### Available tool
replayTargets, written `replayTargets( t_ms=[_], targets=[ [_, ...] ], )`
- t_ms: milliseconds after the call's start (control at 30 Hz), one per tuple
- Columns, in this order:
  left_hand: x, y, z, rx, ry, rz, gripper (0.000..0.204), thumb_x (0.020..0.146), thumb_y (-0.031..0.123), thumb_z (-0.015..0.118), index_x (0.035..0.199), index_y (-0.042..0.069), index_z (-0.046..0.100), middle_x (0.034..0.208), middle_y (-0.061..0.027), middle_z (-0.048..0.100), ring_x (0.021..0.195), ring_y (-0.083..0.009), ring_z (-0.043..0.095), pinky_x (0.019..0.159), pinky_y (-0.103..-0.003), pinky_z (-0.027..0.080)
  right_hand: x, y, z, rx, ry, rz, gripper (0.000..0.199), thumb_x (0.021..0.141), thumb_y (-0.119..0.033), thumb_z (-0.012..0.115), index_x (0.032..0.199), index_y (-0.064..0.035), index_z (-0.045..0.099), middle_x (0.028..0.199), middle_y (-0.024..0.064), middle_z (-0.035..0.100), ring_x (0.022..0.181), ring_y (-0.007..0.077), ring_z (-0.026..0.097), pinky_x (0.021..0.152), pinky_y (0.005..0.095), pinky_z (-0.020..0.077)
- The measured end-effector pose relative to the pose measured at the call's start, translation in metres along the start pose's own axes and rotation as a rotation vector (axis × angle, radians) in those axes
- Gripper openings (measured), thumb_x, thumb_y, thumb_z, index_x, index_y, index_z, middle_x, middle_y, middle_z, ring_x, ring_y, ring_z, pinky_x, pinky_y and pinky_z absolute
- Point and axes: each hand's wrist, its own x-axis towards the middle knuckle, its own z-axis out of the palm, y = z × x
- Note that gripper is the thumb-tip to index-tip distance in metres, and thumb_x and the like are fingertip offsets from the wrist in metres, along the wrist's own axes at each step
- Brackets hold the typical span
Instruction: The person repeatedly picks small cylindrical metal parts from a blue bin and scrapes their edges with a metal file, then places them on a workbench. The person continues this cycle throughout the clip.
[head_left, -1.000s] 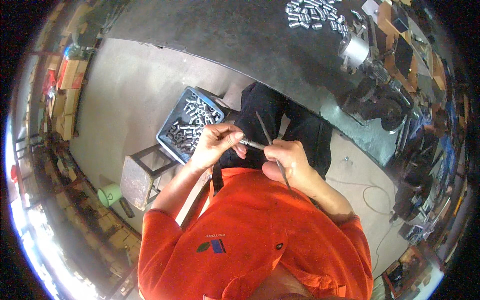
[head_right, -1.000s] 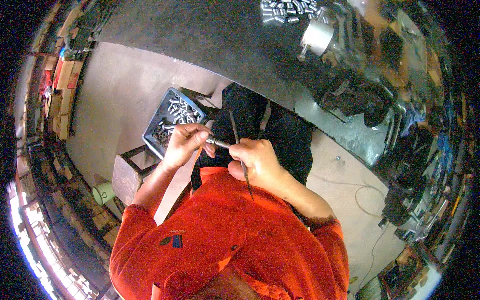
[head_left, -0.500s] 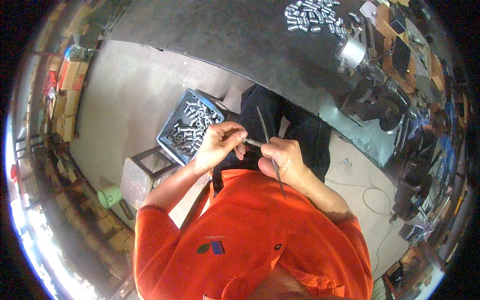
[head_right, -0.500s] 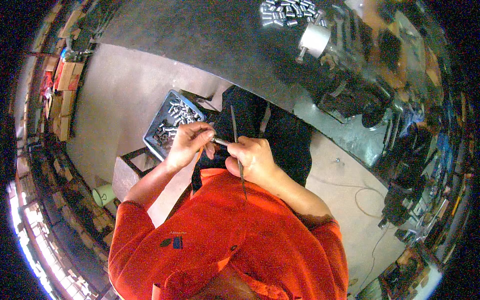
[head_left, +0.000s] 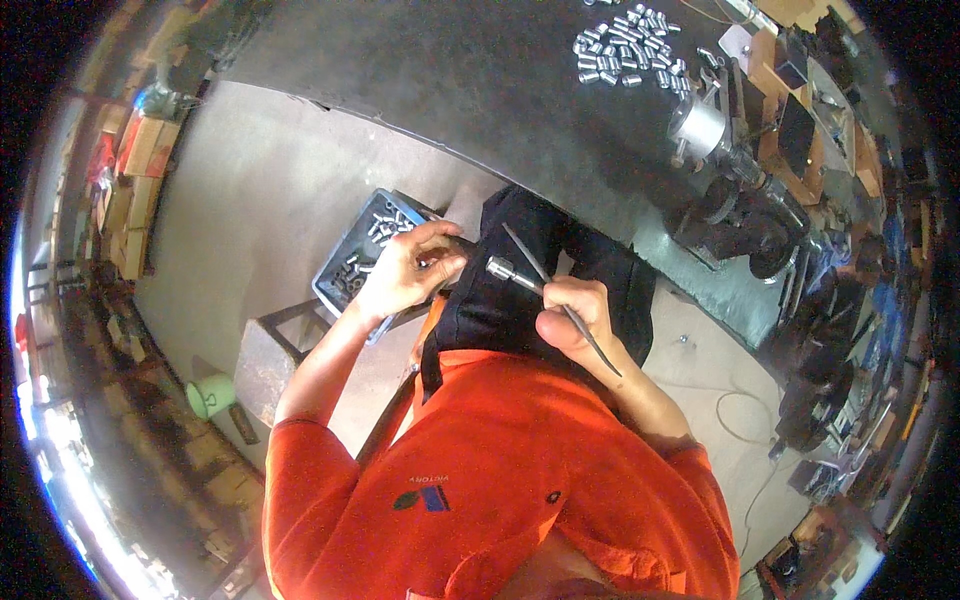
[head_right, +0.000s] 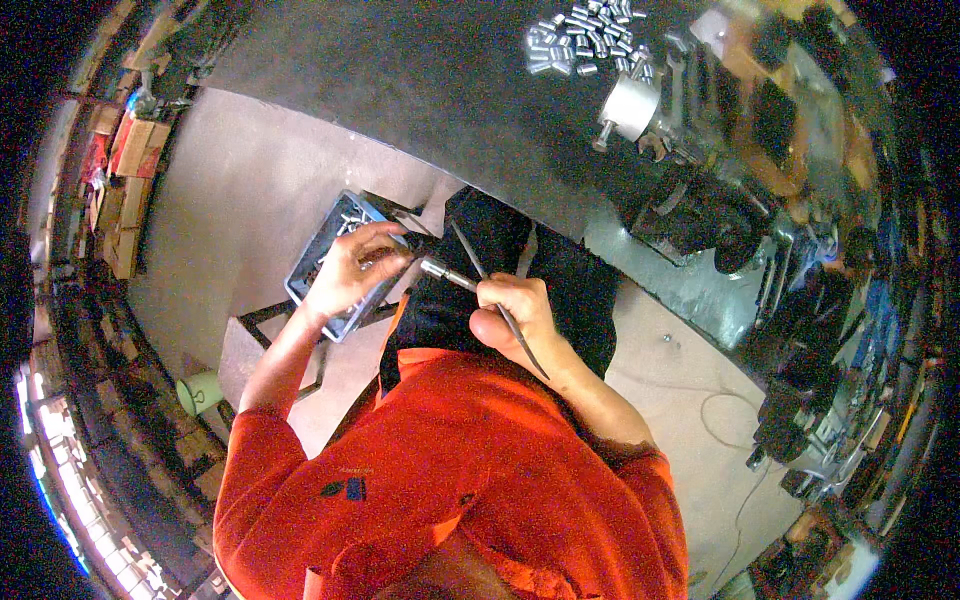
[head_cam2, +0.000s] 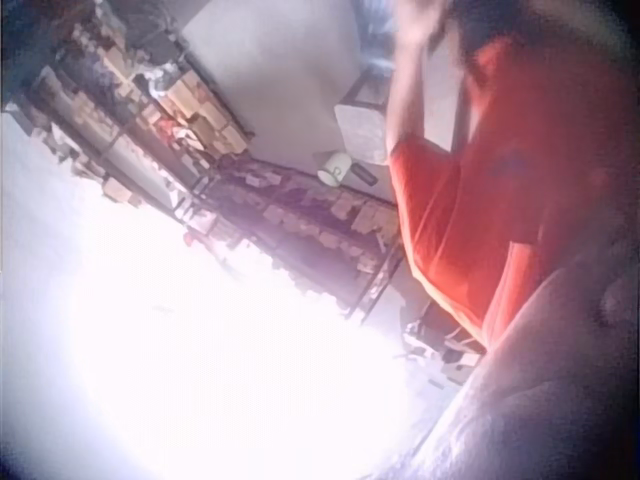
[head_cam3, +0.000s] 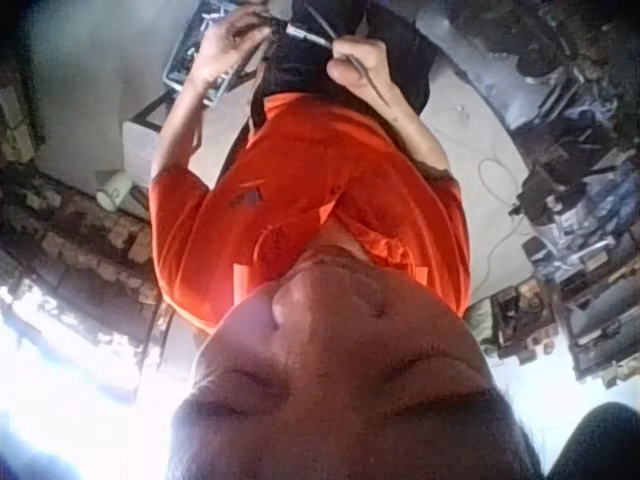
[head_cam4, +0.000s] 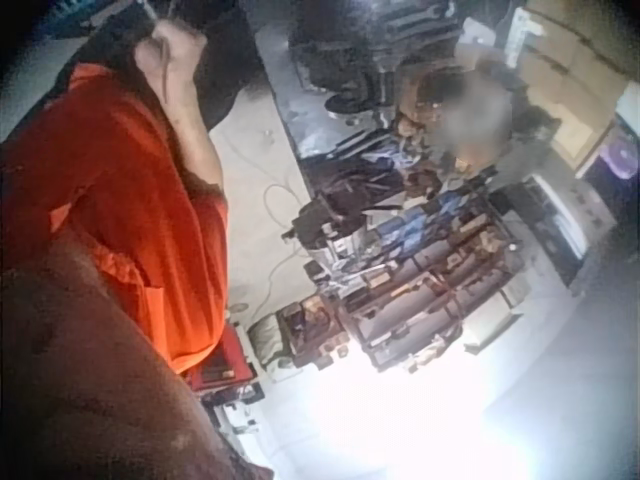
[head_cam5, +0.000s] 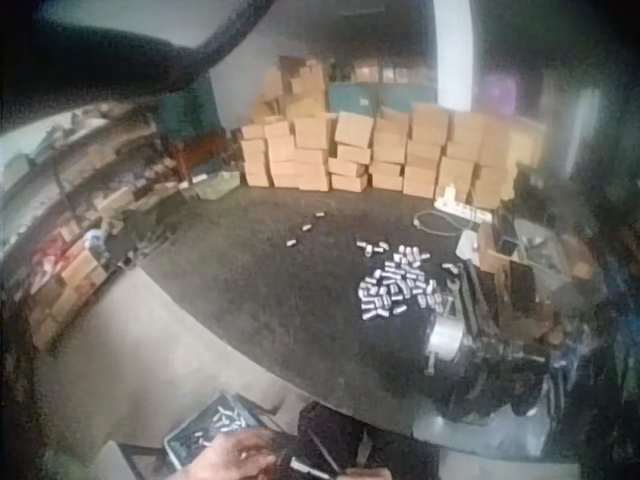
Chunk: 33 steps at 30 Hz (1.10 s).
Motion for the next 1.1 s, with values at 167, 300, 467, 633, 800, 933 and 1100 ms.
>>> replayTargets(
  t_ms=[167, 300, 467, 633, 800, 933, 1100],
  targets=[
    [-0.005, 0.013, 0.003, 0.304, -0.022, 0.103, 0.033, 0.086, 0.019, 0.067, 0.11, -0.002, 0.059, 0.082, -0.0099, 0.068, 0.078, -0.0144, 0.066, 0.07, -0.03, 0.052, -0.002, 0.004, 0.001, 0.012, 0.028, -0.032, 0.053, 0.08, -0.048, 0.06, 0.059, -0.0037, 0.04, 0.055, 0.0077, 0.037, 0.048, 0.0212, 0.04, 0.045, 0.0338, 0.0274],
    [0.0, 0.028, 0.032, -0.303, -0.05, 0.078, 0.027, 0.087, 0.01, 0.065, 0.108, -0.004, 0.058, 0.078, -0.0065, 0.066, 0.073, -0.0113, 0.063, 0.067, -0.024, 0.05, -0.002, 0.005, 0.005, 0.032, 0.04, -0.042, 0.054, 0.08, -0.049, 0.06, 0.057, -0.0045, 0.041, 0.055, 0.0067, 0.035, 0.047, 0.0193, 0.038, 0.044, 0.0332, 0.0248],
    [0.012, 0.035, 0.046, -0.321, 0.0, 0.101, 0.019, 0.085, 0.008, 0.068, 0.099, -0.001, 0.059, 0.073, -0.0029, 0.062, 0.067, -0.0079, 0.06, 0.06, -0.023, 0.048, -0.005, 0.009, 0.006, 0.11, 0.096, 0.04, 0.026, 0.068, -0.016, 0.06, 0.057, -0.004, 0.04, 0.053, 0.0048, 0.035, 0.046, 0.0163, 0.035, 0.045, 0.0312, 0.0247],
    [0.017, 0.03, 0.031, 0.133, 0.241, 0.27, 0.018, 0.076, 0.009, 0.074, 0.089, 0.002, 0.063, 0.074, -0.0065, 0.064, 0.06, -0.0154, 0.061, 0.057, -0.027, 0.049, -0.016, 0.005, -0.012, 0.201, 0.117, 0.137, 0.023, 0.065, -0.013, 0.059, 0.055, -0.0041, 0.04, 0.052, 0.0016, 0.037, 0.046, 0.013, 0.035, 0.045, 0.0299, 0.0249],
    [0.021, 0.006, 0.023, 0.428, 0.397, 0.401, 0.02, 0.069, 0.009, 0.075, 0.085, 0.005, 0.064, 0.073, -0.0094, 0.063, 0.056, -0.0213, 0.06, 0.053, -0.03, 0.048, -0.011, -0.046, -0.027, 0.173, -0.014, -0.082, 0.028, 0.063, -0.014, 0.06, 0.054, -0.0064, 0.035, 0.052, 0.0045, 0.032, 0.044, 0.0189, 0.036, 0.044, 0.0335, 0.0235],
    [0.026, 0.006, 0.02, 0.448, 0.396, 0.391, 0.02, 0.069, 0.011, 0.073, 0.086, 0.006, 0.063, 0.065, -0.0087, 0.057, 0.051, -0.0226, 0.054, 0.049, -0.034, 0.043, -0.009, -0.061, -0.022, 0.105, -0.064, -0.188, 0.033, 0.064, -0.016, 0.064, 0.054, -0.0067, 0.033, 0.052, 0.0056, 0.032, 0.044, 0.0224, 0.036, 0.042, 0.036, 0.0232],
    [0.028, 0.011, 0.016, 0.504, 0.367, 0.466, 0.019, 0.068, 0.011, 0.071, 0.085, 0.006, 0.062, 0.063, -0.0088, 0.056, 0.052, -0.024, 0.054, 0.049, -0.035, 0.043, -0.002, -0.065, -0.021, 0.104, -0.106, -0.169, 0.03, 0.06, -0.013, 0.062, 0.054, -0.0057, 0.033, 0.052, 0.0053, 0.036, 0.043, 0.0209, 0.039, 0.041, 0.0327, 0.0239]
  ],
)
